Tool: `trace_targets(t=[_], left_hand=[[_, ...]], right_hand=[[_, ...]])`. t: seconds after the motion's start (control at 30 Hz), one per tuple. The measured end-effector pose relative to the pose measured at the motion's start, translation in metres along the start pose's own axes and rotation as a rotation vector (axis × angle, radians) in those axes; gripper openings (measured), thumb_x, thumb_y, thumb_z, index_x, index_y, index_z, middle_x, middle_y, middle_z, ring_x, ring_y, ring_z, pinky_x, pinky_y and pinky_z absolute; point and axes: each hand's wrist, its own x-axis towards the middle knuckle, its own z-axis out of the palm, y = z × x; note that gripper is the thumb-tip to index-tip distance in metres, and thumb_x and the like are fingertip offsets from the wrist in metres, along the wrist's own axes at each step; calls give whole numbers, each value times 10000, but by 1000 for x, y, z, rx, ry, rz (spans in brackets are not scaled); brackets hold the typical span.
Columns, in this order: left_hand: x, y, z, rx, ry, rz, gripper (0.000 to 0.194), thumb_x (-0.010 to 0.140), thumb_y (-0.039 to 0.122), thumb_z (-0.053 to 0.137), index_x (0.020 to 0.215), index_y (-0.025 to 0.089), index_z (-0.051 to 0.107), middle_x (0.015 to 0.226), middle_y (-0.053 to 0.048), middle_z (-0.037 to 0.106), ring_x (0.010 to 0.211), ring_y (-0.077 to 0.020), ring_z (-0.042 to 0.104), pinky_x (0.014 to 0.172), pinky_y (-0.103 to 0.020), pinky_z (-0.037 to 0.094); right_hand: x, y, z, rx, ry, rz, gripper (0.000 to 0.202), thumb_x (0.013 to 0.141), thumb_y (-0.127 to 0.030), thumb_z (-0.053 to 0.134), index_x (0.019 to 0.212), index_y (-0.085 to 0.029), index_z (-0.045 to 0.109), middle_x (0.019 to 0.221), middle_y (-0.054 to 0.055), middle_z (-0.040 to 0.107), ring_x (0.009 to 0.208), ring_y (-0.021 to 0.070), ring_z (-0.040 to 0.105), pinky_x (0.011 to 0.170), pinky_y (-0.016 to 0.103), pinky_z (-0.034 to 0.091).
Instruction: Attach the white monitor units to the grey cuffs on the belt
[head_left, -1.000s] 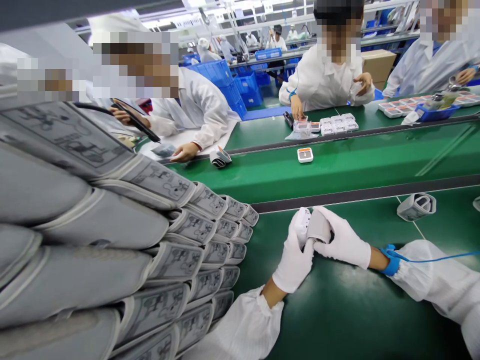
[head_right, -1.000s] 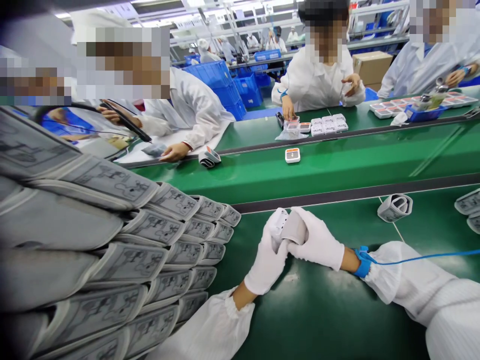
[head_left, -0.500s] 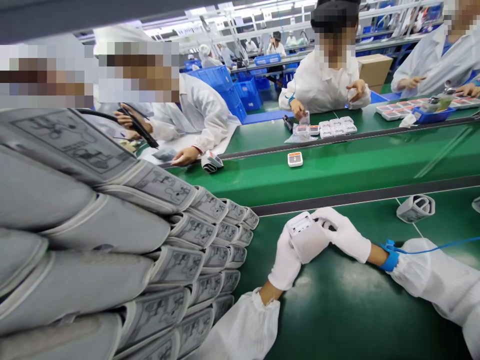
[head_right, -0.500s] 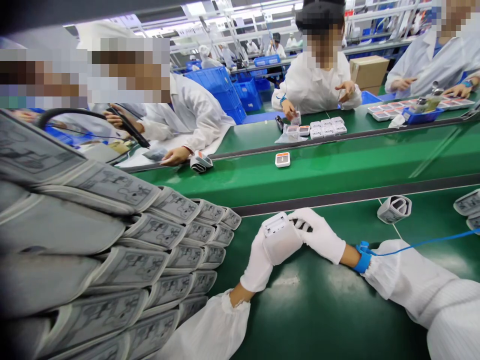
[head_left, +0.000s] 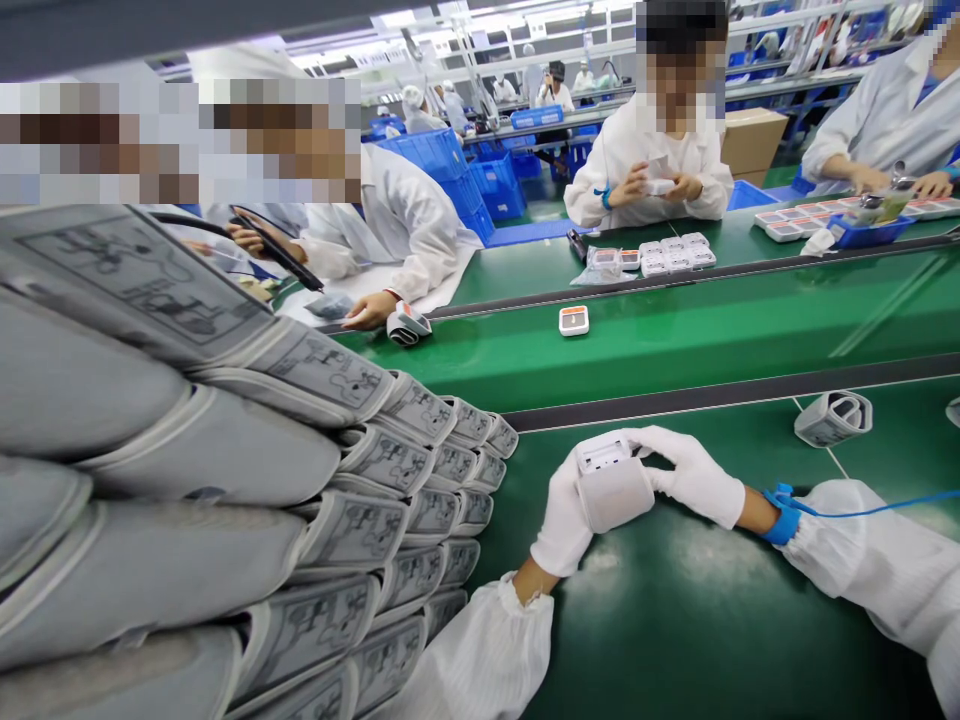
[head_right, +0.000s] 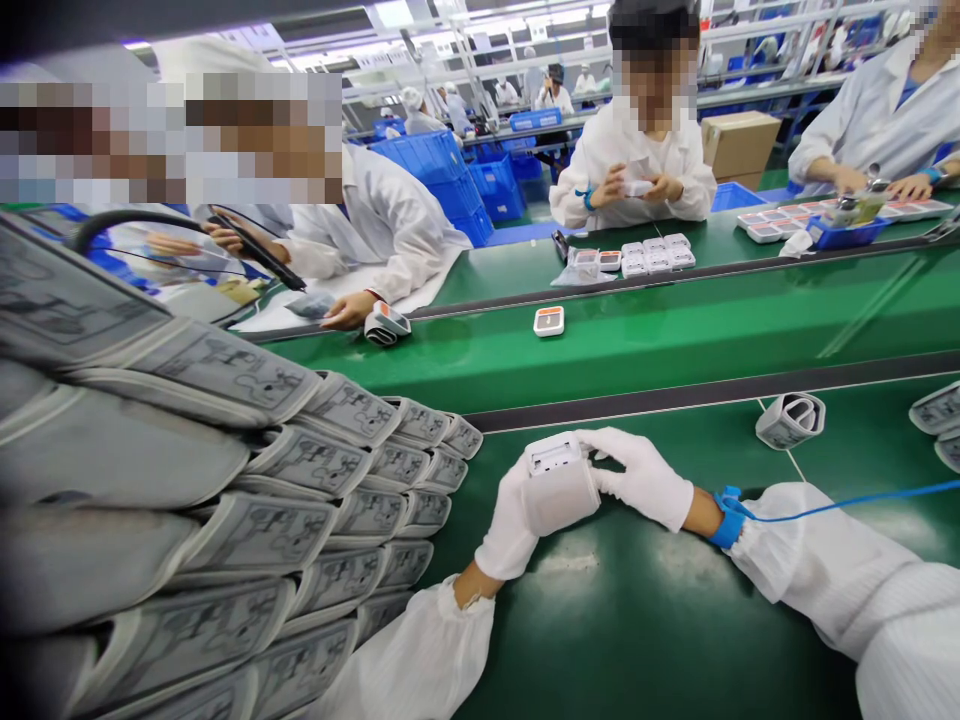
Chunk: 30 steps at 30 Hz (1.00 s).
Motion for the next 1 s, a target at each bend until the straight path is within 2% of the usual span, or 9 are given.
trace_targets(t=[0.1, 0.23, 0.47, 0.57, 0.67, 0.73, 0.83, 0.9, 1.0], left_hand=[[-3, -6, -5, 138, -70, 55, 273, 830, 208, 736, 1097, 155, 746, 1129, -90, 767, 1072, -255, 710, 981, -379, 552], [-8, -9, -4, 181, -103, 52, 217, 849, 192, 713, 1060, 150, 740, 1065, -77, 768, 1021, -241, 712, 936, -367, 561], [-7, -1, 6, 59, 26, -12, 208, 764, 172, 744, 969, 154, 777, 1005, -73, 793, 950, -246, 731, 881, -345, 576], [-4, -2, 13, -63, 190, -88, 189, 823, 184, 673, 976, 141, 774, 983, -85, 794, 911, -240, 730, 871, -343, 579], [-6, -9, 18, -99, 278, -52, 287, 903, 257, 628, 1147, 154, 740, 1132, -102, 772, 1044, -261, 720, 963, -364, 558], [-8, -15, 18, -43, 303, -13, 399, 891, 233, 648, 1286, 189, 675, 1275, -98, 726, 1182, -272, 679, 1051, -375, 516], [-13, -20, 15, 161, 270, -1, 656, 827, 77, 604, 1458, 249, 546, 1400, -80, 660, 1296, -262, 619, 1138, -386, 455], [-15, -22, 14, 291, 222, 29, 741, 832, 54, 564, 1533, 273, 464, 1484, -81, 596, 1372, -260, 563, 1186, -398, 414], [-16, -26, 14, 289, 169, 77, 713, 916, 131, 550, 1591, 268, 366, 1628, -93, 428, 1501, -247, 419, 1244, -400, 354]], right_hand=[[-3, -2, 4, -76, 11, -77, 360, 905, -355, 791, 1216, -205, 693, 1095, 60, 690, 971, 195, 633, 876, 318, 514], [-8, -9, 13, -189, 109, -122, 148, 885, -279, 776, 962, -189, 688, 820, -3, 572, 744, 146, 521, 676, 271, 418], [-7, -9, 22, -190, 198, -81, 99, 840, -260, 749, 824, -182, 691, 722, -13, 534, 661, 138, 499, 614, 267, 386], [1, -2, 19, -143, 198, 32, 141, 889, -292, 680, 936, -192, 768, 787, 23, 654, 740, 176, 604, 698, 293, 469], [5, -1, 11, -99, 230, 101, 347, 1011, -359, 502, 1134, -186, 777, 1054, 83, 747, 950, 219, 685, 891, 347, 529], [3, -5, 9, -102, 175, 152, 459, 1021, -433, 491, 1345, -177, 690, 1169, 101, 733, 920, 212, 693, 870, 352, 555], [0, -12, 13, -248, 58, 164, 882, 844, -498, 745, 1606, -205, 411, 1340, 120, 665, 984, 244, 694, 891, 384, 574], [9, -11, 15, -356, 43, 101, 955, 753, -438, 819, 1596, -219, 428, 1415, 122, 622, 1164, 294, 658, 1021, 433, 534], [48, 1, -1, -444, 142, 94, 737, 727, -392, 820, 1423, -241, 633, 1310, 75, 688, 1160, 275, 673, 1039, 393, 532]])
